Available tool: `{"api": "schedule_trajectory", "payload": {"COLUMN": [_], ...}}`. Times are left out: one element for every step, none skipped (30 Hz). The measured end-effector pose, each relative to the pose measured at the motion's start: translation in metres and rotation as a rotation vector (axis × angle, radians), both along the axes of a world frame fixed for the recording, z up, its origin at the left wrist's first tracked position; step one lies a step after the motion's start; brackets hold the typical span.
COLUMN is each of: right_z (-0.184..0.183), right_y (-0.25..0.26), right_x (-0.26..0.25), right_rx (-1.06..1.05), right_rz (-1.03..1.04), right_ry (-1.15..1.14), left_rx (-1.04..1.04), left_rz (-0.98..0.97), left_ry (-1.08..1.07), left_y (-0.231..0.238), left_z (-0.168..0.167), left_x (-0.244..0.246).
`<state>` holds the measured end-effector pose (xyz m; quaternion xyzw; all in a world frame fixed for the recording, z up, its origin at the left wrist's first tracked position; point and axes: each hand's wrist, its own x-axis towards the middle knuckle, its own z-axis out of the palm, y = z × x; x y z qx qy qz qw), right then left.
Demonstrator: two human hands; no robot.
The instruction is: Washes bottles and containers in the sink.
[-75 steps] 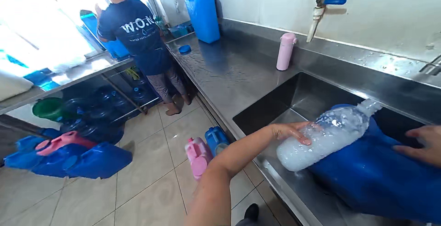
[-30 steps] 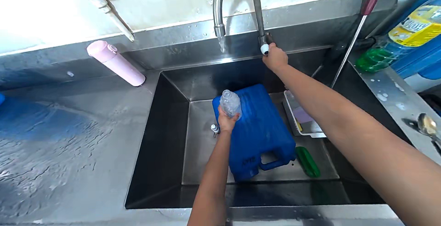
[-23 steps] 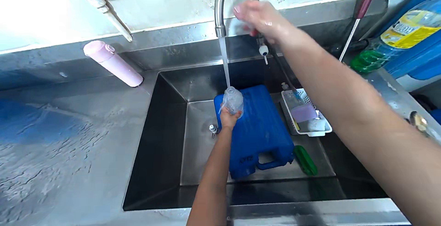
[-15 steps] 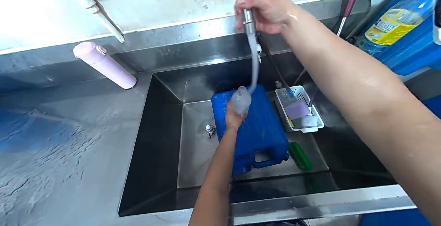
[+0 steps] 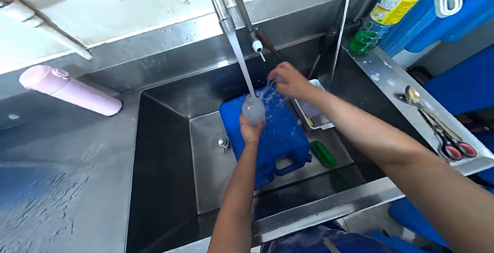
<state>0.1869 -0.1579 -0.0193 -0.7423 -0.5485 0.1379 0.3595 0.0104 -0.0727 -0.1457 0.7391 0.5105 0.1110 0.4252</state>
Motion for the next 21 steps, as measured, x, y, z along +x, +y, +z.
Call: {"api": "schedule_trajectory", "payload": {"right_z": [-0.009,-0.016,-0.022,-0.028,-0.031,-0.031,-0.031,-0.031,-0.033,-0.037,-0.045,-0.054,-0.061,-0.063,-0.06,-0.053,-0.044,-0.031,-0.018,-0.004,0.01], "right_y": [-0.024,-0.049,-0.076,-0.102,-0.126,-0.145,-0.16,-0.171,-0.179,-0.184,-0.188,-0.189,-0.19,-0.19,-0.19,-0.189,-0.187,-0.181,-0.173,-0.165,-0.157], "right_x": [0.022,0.045,0.068,0.092,0.115,0.133,0.148,0.159,0.168,0.175,0.182,0.187,0.19,0.191,0.191,0.189,0.186,0.182,0.176,0.17,0.163], "right_rx": [-0.039,-0.101,-0.159,-0.201,-0.236,-0.264,-0.296,-0.341,-0.395,-0.456,-0.505,-0.548,-0.57,-0.564,-0.533,-0.466,-0.384,-0.304,-0.217,-0.139,-0.074], "right_rz": [-0.081,-0.177,-0.287,-0.401,-0.514,-0.615,-0.696,-0.751,-0.785,-0.796,-0.785,-0.772,-0.763,-0.759,-0.759,-0.754,-0.743,-0.729,-0.705,-0.678,-0.65], "right_ry": [-0.01,-0.019,-0.044,-0.086,-0.123,-0.141,-0.145,-0.134,-0.118,-0.102,-0.097,-0.097,-0.103,-0.103,-0.097,-0.094,-0.116,-0.141,-0.169,-0.195,-0.219], "left_rx": [0.001,-0.005,-0.007,-0.004,-0.001,0.002,0.005,0.01,0.018,0.032,0.046,0.056,0.054,0.045,0.034,0.027,0.023,0.022,0.024,0.022,0.021], "left_rz": [0.01,0.019,0.023,0.026,0.029,0.04,0.055,0.071,0.086,0.102,0.117,0.13,0.142,0.153,0.161,0.161,0.162,0.164,0.161,0.161,0.166], "left_ry": [0.004,0.007,0.011,0.013,0.018,0.018,0.018,0.017,0.011,-0.009,-0.028,-0.044,-0.054,-0.06,-0.061,-0.059,-0.06,-0.066,-0.077,-0.082,-0.091], "left_y": [-0.001,-0.001,-0.002,-0.002,-0.004,-0.006,-0.008,-0.011,-0.012,-0.013,-0.014,-0.015,-0.016,-0.017,-0.017,-0.018,-0.018,-0.017,-0.016,-0.015,-0.015], "left_z": [-0.001,-0.001,-0.002,-0.001,0.0,0.001,0.0,-0.001,-0.004,-0.006,-0.009,-0.01,-0.009,-0.008,-0.006,-0.004,-0.003,-0.002,-0.003,-0.003,-0.005], "left_x": [0.0,0.0,0.001,0.003,0.004,0.006,0.007,0.008,0.009,0.01,0.011,0.011,0.011,0.01,0.01,0.01,0.009,0.008,0.007,0.006,0.005]}}
